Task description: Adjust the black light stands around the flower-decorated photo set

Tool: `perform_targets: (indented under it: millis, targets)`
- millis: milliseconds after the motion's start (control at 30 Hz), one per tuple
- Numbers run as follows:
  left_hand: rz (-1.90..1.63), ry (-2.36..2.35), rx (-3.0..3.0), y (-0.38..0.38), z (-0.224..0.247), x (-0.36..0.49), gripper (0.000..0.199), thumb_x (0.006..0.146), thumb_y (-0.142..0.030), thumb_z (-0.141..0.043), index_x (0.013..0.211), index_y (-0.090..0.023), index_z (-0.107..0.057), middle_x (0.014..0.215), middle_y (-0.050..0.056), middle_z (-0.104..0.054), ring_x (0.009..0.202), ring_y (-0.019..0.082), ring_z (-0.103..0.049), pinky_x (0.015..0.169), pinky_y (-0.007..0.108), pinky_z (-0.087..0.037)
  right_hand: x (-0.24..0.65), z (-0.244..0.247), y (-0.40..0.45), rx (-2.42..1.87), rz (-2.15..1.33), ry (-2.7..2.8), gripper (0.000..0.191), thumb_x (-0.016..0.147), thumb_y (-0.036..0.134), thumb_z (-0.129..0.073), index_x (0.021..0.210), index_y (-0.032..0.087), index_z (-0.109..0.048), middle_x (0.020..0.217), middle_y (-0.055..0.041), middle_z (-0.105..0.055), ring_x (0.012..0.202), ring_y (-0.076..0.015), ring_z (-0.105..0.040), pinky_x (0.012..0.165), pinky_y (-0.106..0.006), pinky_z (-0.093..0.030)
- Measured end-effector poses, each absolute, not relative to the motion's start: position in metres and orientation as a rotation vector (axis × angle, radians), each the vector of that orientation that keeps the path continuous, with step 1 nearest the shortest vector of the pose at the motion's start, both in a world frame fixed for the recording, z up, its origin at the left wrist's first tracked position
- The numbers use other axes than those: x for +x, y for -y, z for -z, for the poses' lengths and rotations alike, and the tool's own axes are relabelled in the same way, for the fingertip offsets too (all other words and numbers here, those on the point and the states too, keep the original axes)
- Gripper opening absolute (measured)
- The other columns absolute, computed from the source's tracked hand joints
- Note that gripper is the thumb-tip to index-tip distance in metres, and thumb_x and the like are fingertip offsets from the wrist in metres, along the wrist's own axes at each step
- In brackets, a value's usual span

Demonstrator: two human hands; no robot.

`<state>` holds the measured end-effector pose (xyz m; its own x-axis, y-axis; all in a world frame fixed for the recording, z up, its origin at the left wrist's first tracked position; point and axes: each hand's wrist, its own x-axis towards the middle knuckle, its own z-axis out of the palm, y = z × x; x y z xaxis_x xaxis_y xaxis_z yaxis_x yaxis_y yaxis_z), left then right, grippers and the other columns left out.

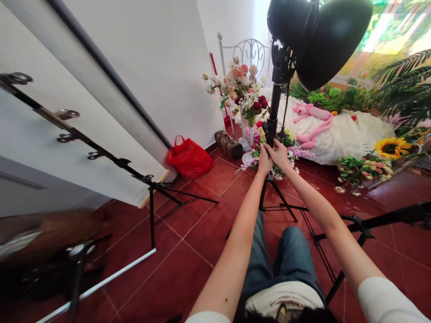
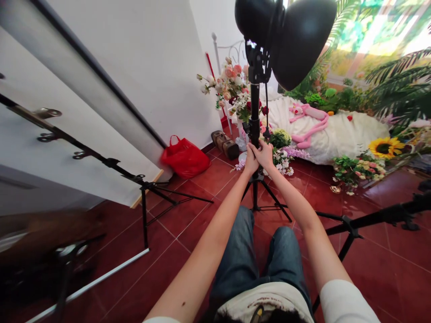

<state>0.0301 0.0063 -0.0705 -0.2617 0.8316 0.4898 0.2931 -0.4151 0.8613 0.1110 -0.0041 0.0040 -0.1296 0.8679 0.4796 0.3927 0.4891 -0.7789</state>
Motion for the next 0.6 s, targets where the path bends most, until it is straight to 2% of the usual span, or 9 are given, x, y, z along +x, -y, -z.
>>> perform_targets:
  millis: [67, 167, 333, 467, 600]
  targets:
    - [-1.708, -1.383, 1.582, -0.004, 0.068, 0.03, 0.039, 0.094, -0.037, -0.053, 0.126, -0.018, -0.042, 0.13, 0.019, -0.06, 0.125, 0.025, -0.06, 0.107, 0.044, -0.047, 0.109, -0.015, 0.001, -0.996, -0.638, 1.692, 0.04, 0.086, 0.058, -0.06, 0.099, 0.021, -0.07, 0.104, -0.0072, -0.074, 0.101, -0.0249, -0.067, 0.103, -0.041, -0.047]
    - [-1.713, -1.428, 1.554, 0.001, 0.063, 0.031, 0.037, 0.098, -0.045, -0.046, 0.125, -0.02, -0.044, 0.129, 0.018, -0.061, 0.125, 0.025, -0.06, 0.107, 0.044, -0.046, 0.109, -0.042, -0.015, -0.868, -0.676, 1.671, 0.046, 0.085, 0.061, -0.061, 0.104, 0.021, -0.07, 0.106, -0.0073, -0.073, 0.106, -0.0251, -0.067, 0.099, -0.037, -0.051]
    - [-1.76, -1.489, 1.491, 0.002, 0.061, 0.037, 0.054, 0.097, -0.065, -0.032, 0.122, -0.02, -0.049, 0.125, 0.018, -0.064, 0.123, 0.026, -0.061, 0.108, 0.043, -0.044, 0.113, -0.079, -0.038, -0.677, -0.71, 1.756, 0.054, 0.085, 0.066, -0.06, 0.113, 0.02, -0.069, 0.107, -0.0045, -0.071, 0.115, -0.0256, -0.065, 0.103, -0.04, -0.051]
    - [-1.852, -1.497, 1.471, 0.001, 0.064, 0.042, 0.067, 0.092, -0.073, -0.026, 0.123, -0.018, -0.05, 0.123, 0.018, -0.064, 0.123, 0.026, -0.061, 0.109, 0.042, -0.043, 0.117, -0.081, -0.042, -0.682, -0.708, 1.794, 0.052, 0.087, 0.062, -0.06, 0.118, 0.02, -0.067, 0.107, -0.0042, -0.07, 0.12, -0.0275, -0.062, 0.105, -0.045, -0.05]
    - [-1.849, -1.483, 1.462, 0.001, 0.064, 0.043, 0.063, 0.094, -0.071, -0.027, 0.124, -0.02, -0.05, 0.123, 0.017, -0.064, 0.121, 0.024, -0.061, 0.108, 0.04, -0.044, 0.131, -0.065, -0.042, -0.688, -0.778, 1.877, 0.046, 0.081, 0.049, -0.073, 0.118, 0.021, -0.066, 0.113, -0.0048, -0.071, 0.122, -0.0265, -0.061, 0.108, -0.044, -0.048]
